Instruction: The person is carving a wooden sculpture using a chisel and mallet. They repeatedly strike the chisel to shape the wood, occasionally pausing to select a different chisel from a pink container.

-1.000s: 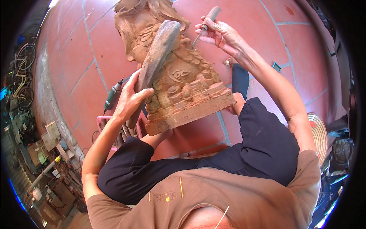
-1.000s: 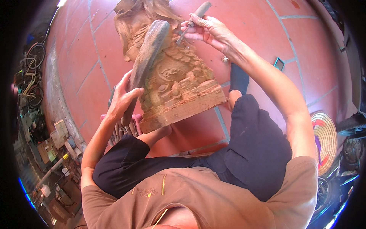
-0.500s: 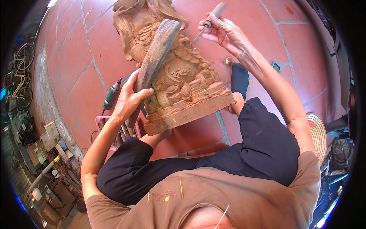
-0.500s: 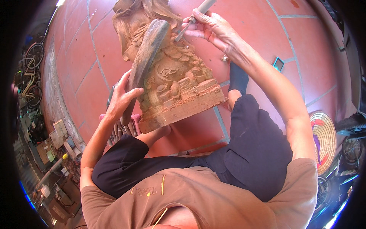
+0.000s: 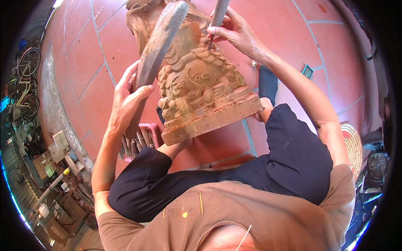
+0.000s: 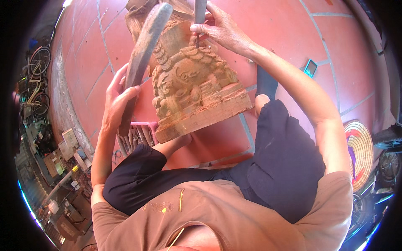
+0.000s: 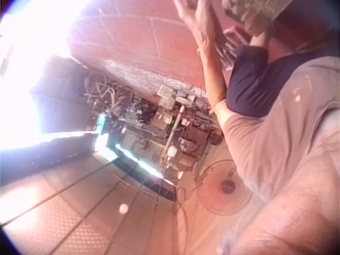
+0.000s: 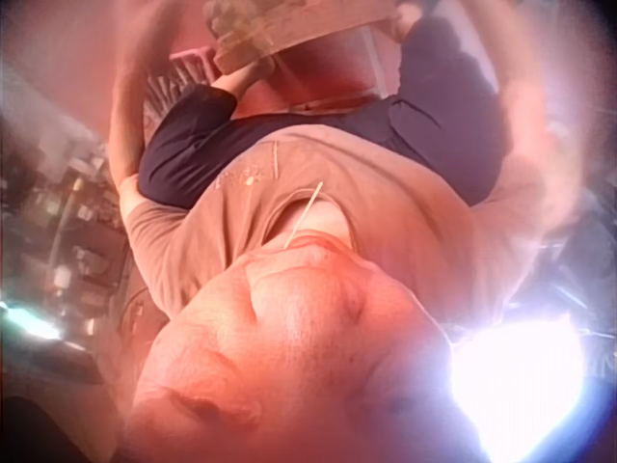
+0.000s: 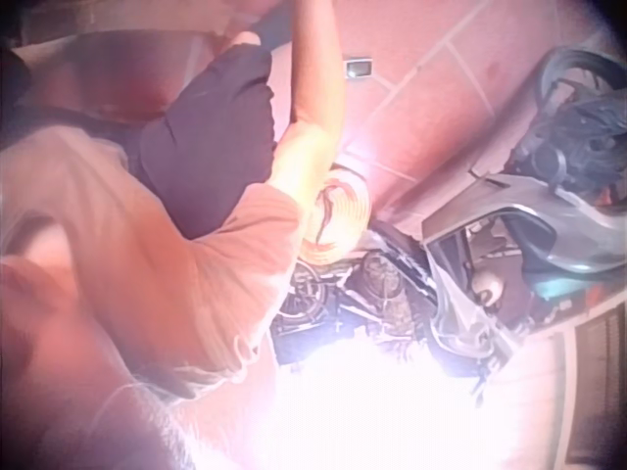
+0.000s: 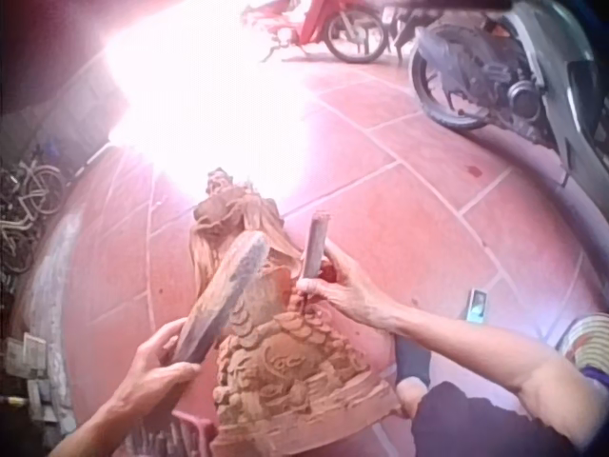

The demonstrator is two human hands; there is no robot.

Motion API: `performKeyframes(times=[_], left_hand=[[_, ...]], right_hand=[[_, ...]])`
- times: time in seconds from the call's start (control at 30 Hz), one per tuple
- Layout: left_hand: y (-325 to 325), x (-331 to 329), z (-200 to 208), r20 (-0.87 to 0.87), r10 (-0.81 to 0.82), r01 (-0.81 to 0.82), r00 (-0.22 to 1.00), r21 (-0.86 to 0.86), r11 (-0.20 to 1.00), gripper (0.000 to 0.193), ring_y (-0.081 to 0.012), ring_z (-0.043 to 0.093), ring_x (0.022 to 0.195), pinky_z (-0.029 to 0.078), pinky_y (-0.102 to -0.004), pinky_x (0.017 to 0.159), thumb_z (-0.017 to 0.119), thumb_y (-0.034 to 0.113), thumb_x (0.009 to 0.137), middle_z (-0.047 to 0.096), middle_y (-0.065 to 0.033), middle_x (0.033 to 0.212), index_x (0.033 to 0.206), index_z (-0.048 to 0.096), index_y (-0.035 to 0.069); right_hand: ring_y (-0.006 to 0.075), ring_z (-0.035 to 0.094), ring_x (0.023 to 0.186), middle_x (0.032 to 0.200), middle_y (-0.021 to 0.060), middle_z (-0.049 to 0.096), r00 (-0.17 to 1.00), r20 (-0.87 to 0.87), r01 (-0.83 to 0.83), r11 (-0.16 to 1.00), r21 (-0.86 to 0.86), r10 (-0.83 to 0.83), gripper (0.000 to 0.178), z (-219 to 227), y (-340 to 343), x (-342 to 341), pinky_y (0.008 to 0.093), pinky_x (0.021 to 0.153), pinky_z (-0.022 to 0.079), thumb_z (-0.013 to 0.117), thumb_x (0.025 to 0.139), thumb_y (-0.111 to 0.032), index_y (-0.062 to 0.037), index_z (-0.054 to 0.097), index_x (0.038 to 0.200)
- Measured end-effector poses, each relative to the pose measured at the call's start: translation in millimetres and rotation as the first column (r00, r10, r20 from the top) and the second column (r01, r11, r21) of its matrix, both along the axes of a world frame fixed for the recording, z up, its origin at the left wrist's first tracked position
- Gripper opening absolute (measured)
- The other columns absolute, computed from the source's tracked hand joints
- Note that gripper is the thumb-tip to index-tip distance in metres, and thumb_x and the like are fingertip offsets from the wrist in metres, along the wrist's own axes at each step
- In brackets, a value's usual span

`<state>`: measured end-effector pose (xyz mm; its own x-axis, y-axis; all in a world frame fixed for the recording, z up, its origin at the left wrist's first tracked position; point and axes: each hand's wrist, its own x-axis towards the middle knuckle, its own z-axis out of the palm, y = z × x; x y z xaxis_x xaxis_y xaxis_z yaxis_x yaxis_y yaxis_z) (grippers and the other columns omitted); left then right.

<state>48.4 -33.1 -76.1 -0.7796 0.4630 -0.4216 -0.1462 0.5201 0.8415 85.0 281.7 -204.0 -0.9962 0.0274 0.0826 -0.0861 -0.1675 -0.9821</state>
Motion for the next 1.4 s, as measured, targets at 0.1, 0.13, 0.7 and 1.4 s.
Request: performKeyframes(times=[0.1,0.13,0.7,1.4], left_hand=[[3.5,2.2,15.6,-0.013,0.021,-0.02,1.0,0.023,1.0,0.068,-0.0122,0.058,0.094,0.047,-0.0264,0.084,0.064,-0.002,0.081,0.062,-0.0089,0.112,0.144,0.04,0.004],[5.2,2.8,19.6,-0.046,0.016,-0.013,0.999,0.048,0.999,0.068,-0.0129,0.058,0.097,0.047,-0.0272,0.086,0.064,-0.003,0.081,0.062,-0.0099,0.113,0.144,0.04,0.004],[36.6,13.0,53.4,-0.353,-0.027,0.09,0.935,0.164,0.982,0.07,-0.0101,0.062,0.086,0.049,-0.0238,0.075,0.061,-0.007,0.084,0.064,-0.0106,0.112,0.148,0.034,0.004],[31.5,11.4,55.5,-0.478,-0.146,0.148,0.866,-0.033,0.988,0.067,-0.0204,0.054,0.122,0.041,-0.0334,0.104,0.063,-0.005,0.083,0.056,-0.015,0.133,0.145,0.039,-0.002]], right_hand=[[0.018,0.067,0.09,0.104,0.0069,0.062,1.0,-0.001,-0.02,0.992,-0.125,0.02,0.036,14.0,-7.2,2.9,0.031,0.075,0.056,0.064,0.093,-0.005,-0.0057,0.046,0.124],[0.0181,0.067,0.089,0.103,0.0068,0.061,1.0,-0.004,-0.003,0.993,-0.118,0.003,0.035,14.7,-7.6,3.3,0.0312,0.074,0.056,0.064,0.093,-0.005,-0.0054,0.046,0.123],[0.0189,0.069,0.087,0.091,0.0097,0.068,0.98,-0.199,0.126,0.855,0.502,-0.027,0.046,17.7,-19.4,-4.2,0.0361,0.078,0.057,0.07,0.09,-0.026,-0.0116,0.048,0.128],[0.0176,0.066,0.072,0.083,0.009,0.068,0.957,-0.285,0.215,0.764,0.608,-0.042,0.044,21.9,-27.6,0.0,0.0332,0.065,0.054,0.07,0.09,-0.031,-0.0105,0.053,0.126]])
